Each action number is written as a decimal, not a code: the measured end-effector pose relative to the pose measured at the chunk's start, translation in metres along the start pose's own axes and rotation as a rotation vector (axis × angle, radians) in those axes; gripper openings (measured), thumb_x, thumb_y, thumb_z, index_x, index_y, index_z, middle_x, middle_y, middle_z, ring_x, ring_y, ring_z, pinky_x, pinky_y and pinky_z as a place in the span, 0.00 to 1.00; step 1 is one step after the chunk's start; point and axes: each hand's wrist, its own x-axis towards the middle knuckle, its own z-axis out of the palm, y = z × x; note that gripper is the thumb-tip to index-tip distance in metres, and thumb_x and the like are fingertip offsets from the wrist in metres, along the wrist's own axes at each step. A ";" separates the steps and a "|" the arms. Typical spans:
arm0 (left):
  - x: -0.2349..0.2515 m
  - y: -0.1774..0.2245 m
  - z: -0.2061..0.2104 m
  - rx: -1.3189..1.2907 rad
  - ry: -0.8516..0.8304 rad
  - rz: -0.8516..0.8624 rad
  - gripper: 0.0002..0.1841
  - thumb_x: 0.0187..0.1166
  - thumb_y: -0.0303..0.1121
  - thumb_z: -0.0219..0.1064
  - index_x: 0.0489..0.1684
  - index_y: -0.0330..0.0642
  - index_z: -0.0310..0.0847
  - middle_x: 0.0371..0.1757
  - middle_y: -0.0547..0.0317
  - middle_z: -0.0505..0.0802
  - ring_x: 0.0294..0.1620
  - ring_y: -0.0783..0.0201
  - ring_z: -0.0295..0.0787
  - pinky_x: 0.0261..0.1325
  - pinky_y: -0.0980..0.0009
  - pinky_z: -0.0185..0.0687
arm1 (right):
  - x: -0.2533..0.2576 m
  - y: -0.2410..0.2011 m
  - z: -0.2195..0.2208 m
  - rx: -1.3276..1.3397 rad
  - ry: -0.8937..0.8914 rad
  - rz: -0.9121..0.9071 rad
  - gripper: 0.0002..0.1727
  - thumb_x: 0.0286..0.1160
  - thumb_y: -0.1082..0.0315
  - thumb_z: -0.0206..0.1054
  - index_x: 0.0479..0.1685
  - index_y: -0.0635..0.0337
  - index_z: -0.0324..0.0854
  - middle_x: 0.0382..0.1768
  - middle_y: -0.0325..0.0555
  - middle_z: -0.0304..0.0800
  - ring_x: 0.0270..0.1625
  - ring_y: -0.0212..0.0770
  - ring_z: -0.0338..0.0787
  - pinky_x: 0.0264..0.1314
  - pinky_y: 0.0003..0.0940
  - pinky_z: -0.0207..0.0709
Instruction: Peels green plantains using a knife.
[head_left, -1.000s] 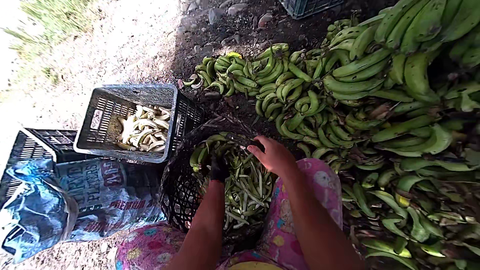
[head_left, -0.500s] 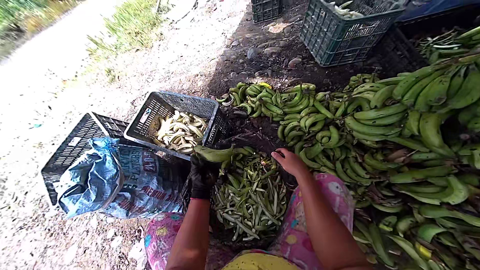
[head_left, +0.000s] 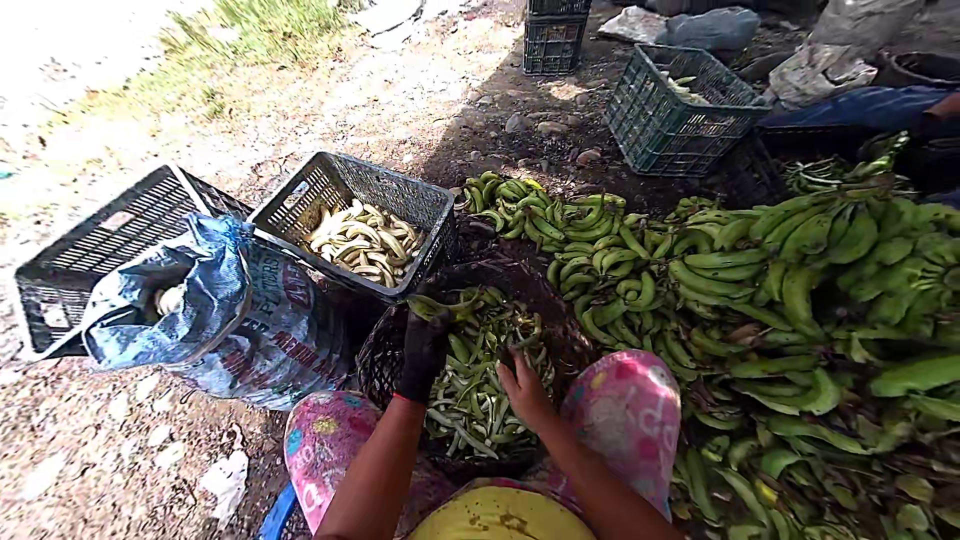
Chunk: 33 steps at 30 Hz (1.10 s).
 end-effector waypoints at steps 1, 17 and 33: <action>-0.002 0.000 -0.002 0.026 -0.011 0.006 0.43 0.67 0.41 0.82 0.79 0.32 0.60 0.58 0.41 0.89 0.53 0.50 0.91 0.58 0.50 0.91 | 0.002 0.001 0.004 -0.003 -0.040 0.051 0.31 0.92 0.47 0.50 0.79 0.63 0.70 0.37 0.52 0.89 0.35 0.45 0.89 0.47 0.47 0.86; 0.003 0.055 -0.003 -0.132 -0.315 -0.100 0.40 0.69 0.49 0.80 0.77 0.40 0.67 0.59 0.47 0.91 0.54 0.55 0.92 0.57 0.55 0.90 | -0.015 0.015 0.031 0.098 -0.545 0.678 0.33 0.91 0.36 0.45 0.77 0.52 0.71 0.33 0.44 0.80 0.26 0.39 0.80 0.31 0.38 0.79; 0.004 0.035 0.034 0.584 -0.242 -0.140 0.26 0.92 0.44 0.44 0.77 0.37 0.73 0.59 0.45 0.90 0.58 0.61 0.88 0.65 0.59 0.83 | 0.060 -0.071 -0.048 -0.498 0.127 -0.274 0.34 0.81 0.33 0.58 0.72 0.48 0.86 0.60 0.56 0.92 0.68 0.58 0.88 0.74 0.62 0.75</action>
